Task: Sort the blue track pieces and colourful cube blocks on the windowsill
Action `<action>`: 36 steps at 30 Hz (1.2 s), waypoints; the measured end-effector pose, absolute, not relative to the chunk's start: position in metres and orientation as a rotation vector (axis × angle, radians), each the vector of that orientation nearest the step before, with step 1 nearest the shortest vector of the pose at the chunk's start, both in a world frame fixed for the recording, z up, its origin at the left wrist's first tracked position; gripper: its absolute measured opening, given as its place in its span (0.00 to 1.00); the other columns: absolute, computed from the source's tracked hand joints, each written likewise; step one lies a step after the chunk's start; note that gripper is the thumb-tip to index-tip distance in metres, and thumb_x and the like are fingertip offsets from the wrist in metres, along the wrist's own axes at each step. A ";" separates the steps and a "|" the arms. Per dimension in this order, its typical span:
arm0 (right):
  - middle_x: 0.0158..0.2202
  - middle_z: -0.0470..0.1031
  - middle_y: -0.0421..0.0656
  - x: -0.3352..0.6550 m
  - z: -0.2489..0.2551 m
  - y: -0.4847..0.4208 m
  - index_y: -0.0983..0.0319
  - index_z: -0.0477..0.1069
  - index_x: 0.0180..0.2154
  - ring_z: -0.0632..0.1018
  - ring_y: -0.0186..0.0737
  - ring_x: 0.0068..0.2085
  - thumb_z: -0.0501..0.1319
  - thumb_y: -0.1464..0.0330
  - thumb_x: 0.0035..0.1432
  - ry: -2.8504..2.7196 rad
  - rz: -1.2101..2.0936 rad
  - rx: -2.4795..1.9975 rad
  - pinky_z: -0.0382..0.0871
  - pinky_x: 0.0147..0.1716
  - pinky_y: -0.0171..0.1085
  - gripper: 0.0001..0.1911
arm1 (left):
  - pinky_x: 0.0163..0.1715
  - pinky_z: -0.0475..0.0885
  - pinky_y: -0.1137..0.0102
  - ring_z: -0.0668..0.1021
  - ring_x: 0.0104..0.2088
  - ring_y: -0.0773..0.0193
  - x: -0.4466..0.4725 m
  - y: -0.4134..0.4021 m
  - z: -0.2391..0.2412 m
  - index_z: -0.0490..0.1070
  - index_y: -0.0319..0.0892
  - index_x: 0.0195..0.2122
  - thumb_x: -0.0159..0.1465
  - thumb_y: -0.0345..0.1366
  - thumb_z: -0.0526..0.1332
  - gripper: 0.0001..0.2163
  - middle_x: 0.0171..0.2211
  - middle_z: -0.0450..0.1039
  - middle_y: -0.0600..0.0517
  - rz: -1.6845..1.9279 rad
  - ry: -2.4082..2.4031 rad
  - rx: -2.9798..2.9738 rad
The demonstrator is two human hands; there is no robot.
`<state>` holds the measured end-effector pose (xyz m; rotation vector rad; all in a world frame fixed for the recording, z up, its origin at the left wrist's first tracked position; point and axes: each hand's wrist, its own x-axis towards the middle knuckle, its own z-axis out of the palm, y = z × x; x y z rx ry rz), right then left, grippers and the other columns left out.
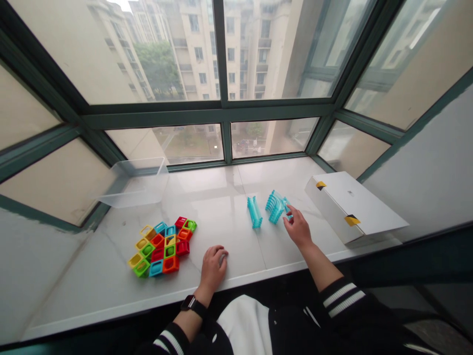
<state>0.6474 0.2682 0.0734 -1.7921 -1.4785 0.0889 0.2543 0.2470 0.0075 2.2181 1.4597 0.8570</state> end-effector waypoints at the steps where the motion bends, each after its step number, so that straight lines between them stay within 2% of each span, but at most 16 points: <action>1: 0.45 0.78 0.47 0.645 0.068 0.261 0.57 0.66 0.64 0.77 0.42 0.32 0.57 0.62 0.65 -1.452 0.106 -1.765 0.77 0.38 0.44 0.27 | 0.57 0.73 0.51 0.78 0.52 0.50 0.254 0.247 0.007 0.78 0.48 0.41 0.65 0.29 0.58 0.10 0.49 0.77 0.46 0.858 1.462 2.215; 7: 0.40 0.79 0.45 0.604 0.018 0.212 0.56 0.70 0.59 0.79 0.43 0.31 0.54 0.65 0.66 -1.620 0.355 -1.664 0.79 0.38 0.44 0.22 | 0.57 0.73 0.52 0.78 0.52 0.51 0.255 0.246 0.009 0.78 0.48 0.43 0.64 0.27 0.58 0.12 0.49 0.77 0.46 0.863 1.455 2.202; 10: 0.39 0.80 0.45 0.585 0.000 0.200 0.54 0.73 0.56 0.81 0.48 0.37 0.54 0.67 0.65 -1.820 0.388 -1.643 0.79 0.43 0.48 0.20 | 0.56 0.74 0.53 0.78 0.52 0.51 0.256 0.245 0.012 0.78 0.48 0.43 0.64 0.26 0.58 0.13 0.49 0.77 0.46 0.877 1.453 2.194; 12: 0.39 0.80 0.46 0.579 -0.004 0.199 0.54 0.75 0.54 0.81 0.51 0.40 0.54 0.67 0.66 -1.859 0.355 -1.673 0.78 0.45 0.50 0.18 | 0.56 0.74 0.53 0.78 0.52 0.52 0.257 0.243 0.014 0.78 0.48 0.44 0.64 0.26 0.58 0.13 0.49 0.77 0.46 0.887 1.442 2.179; 20: 0.39 0.79 0.47 0.584 -0.008 0.202 0.55 0.76 0.51 0.81 0.49 0.38 0.53 0.68 0.67 -1.846 0.325 -1.662 0.78 0.43 0.48 0.16 | 0.59 0.74 0.55 0.78 0.56 0.54 0.238 0.247 0.031 0.76 0.47 0.53 0.68 0.30 0.58 0.15 0.54 0.77 0.46 0.986 1.368 2.144; 26: 0.42 0.80 0.48 0.584 -0.016 0.203 0.59 0.76 0.51 0.82 0.46 0.42 0.53 0.69 0.67 -1.868 0.291 -1.672 0.76 0.46 0.43 0.17 | 0.63 0.68 0.53 0.75 0.57 0.49 0.153 0.297 0.071 0.76 0.46 0.50 0.69 0.36 0.59 0.11 0.54 0.75 0.44 1.192 1.876 2.208; 31: 0.43 0.80 0.48 0.583 -0.015 0.204 0.60 0.76 0.51 0.81 0.47 0.42 0.53 0.69 0.67 -1.873 0.277 -1.688 0.76 0.45 0.43 0.16 | 0.65 0.62 0.51 0.71 0.61 0.44 0.079 0.345 0.069 0.70 0.38 0.58 0.68 0.41 0.58 0.20 0.57 0.72 0.36 0.833 2.426 2.003; 36: 0.44 0.80 0.48 0.583 -0.015 0.203 0.60 0.76 0.51 0.81 0.47 0.42 0.53 0.70 0.68 -1.876 0.281 -1.698 0.75 0.46 0.43 0.16 | 0.64 0.60 0.50 0.68 0.63 0.42 0.062 0.366 0.059 0.65 0.36 0.65 0.69 0.51 0.57 0.30 0.62 0.70 0.34 0.500 2.512 1.935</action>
